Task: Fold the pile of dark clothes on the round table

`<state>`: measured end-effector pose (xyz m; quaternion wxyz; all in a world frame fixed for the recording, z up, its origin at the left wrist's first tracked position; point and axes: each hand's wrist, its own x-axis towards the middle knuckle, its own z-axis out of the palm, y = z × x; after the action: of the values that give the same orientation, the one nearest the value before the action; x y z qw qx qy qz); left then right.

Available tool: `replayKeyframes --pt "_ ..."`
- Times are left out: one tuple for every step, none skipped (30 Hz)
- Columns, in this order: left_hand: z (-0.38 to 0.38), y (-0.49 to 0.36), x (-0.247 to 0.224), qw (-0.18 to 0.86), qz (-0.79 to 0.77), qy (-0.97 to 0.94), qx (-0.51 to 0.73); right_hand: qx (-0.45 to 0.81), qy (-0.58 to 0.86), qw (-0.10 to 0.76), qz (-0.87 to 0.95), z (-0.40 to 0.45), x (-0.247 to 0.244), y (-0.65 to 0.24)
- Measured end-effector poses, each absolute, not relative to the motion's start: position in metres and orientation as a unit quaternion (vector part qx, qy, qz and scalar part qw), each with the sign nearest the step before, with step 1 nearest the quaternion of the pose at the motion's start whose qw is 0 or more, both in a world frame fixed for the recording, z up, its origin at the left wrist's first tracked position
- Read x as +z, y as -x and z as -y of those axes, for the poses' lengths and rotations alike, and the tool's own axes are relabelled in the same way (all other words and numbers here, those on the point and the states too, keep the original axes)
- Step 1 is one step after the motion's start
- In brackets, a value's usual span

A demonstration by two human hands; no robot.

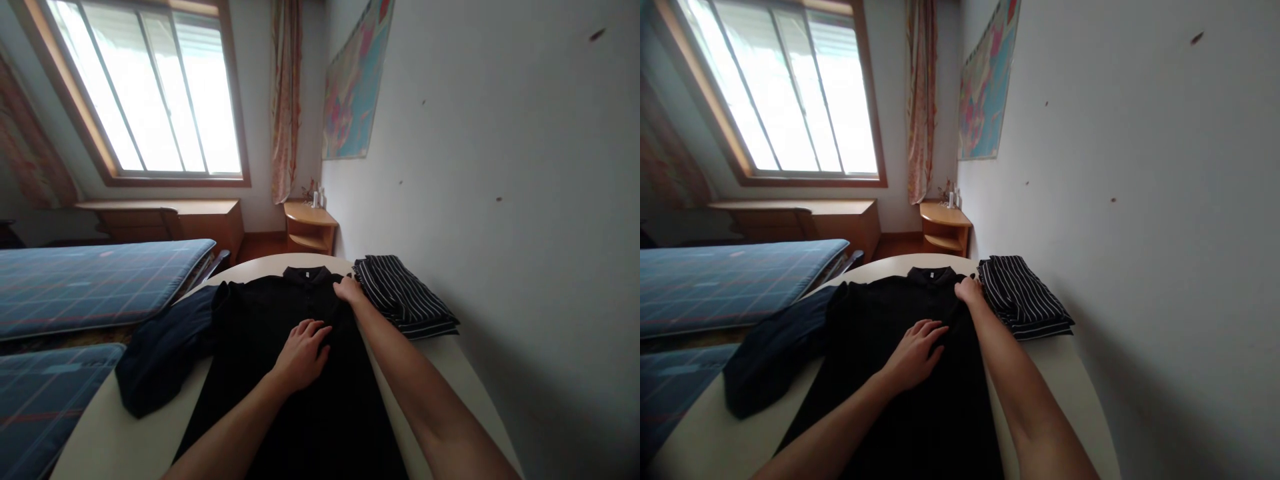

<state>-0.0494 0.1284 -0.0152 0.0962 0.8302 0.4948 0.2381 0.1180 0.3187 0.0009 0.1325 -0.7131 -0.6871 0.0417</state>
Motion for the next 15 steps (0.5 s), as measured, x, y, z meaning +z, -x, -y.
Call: replayKeyframes --pt "-0.129 0.049 -0.016 0.096 -0.495 -0.829 0.241 0.035 0.721 0.14 0.678 -0.319 -0.002 -0.116" --pt "-0.13 0.049 -0.016 0.096 -0.495 -0.828 0.245 0.029 0.727 0.152 0.669 -0.318 -0.004 -0.113" --pt "-0.131 0.049 -0.017 0.098 -0.495 -0.827 0.249 0.023 0.729 0.167 0.663 -0.317 -0.005 -0.111" --pt "-0.131 0.049 -0.017 0.101 -0.495 -0.825 0.253 0.018 0.724 0.181 0.666 -0.317 -0.007 -0.109" --pt "-0.132 0.049 -0.018 0.105 -0.496 -0.822 0.259 0.018 0.715 0.191 0.672 -0.316 -0.007 -0.106" --pt "-0.133 0.049 -0.018 0.109 -0.496 -0.819 0.266 0.024 0.707 0.195 0.68 -0.316 -0.008 -0.104" --pt "-0.134 0.049 -0.018 0.115 -0.496 -0.816 0.274 0.035 0.699 0.192 0.688 -0.316 -0.007 -0.102" --pt "-0.135 0.05 -0.018 0.119 -0.496 -0.812 0.283 0.049 0.694 0.184 0.694 -0.316 -0.007 -0.101" --pt "-0.136 0.05 -0.018 0.123 -0.497 -0.808 0.291 0.064 0.69 0.173 0.7 -0.317 -0.006 -0.1" --pt "-0.136 0.05 -0.018 0.127 -0.497 -0.805 0.299 0.078 0.686 0.163 0.705 -0.318 -0.004 -0.1" --pt "-0.137 0.05 -0.018 0.13 -0.497 -0.802 0.306 0.09 0.681 0.155 0.71 -0.318 -0.003 -0.1" --pt "-0.137 0.05 -0.018 0.132 -0.498 -0.798 0.313 0.099 0.675 0.149 0.715 -0.319 -0.001 -0.1" --pt "-0.136 0.05 -0.018 0.135 -0.499 -0.795 0.318 0.101 0.671 0.149 0.719 -0.319 0.001 -0.101" --pt "-0.136 0.05 -0.017 0.136 -0.5 -0.792 0.322 0.094 0.67 0.153 0.72 -0.319 0.004 -0.101" --pt "-0.136 0.05 -0.016 0.138 -0.501 -0.79 0.325 0.08 0.671 0.162 0.72 -0.318 0.006 -0.103"
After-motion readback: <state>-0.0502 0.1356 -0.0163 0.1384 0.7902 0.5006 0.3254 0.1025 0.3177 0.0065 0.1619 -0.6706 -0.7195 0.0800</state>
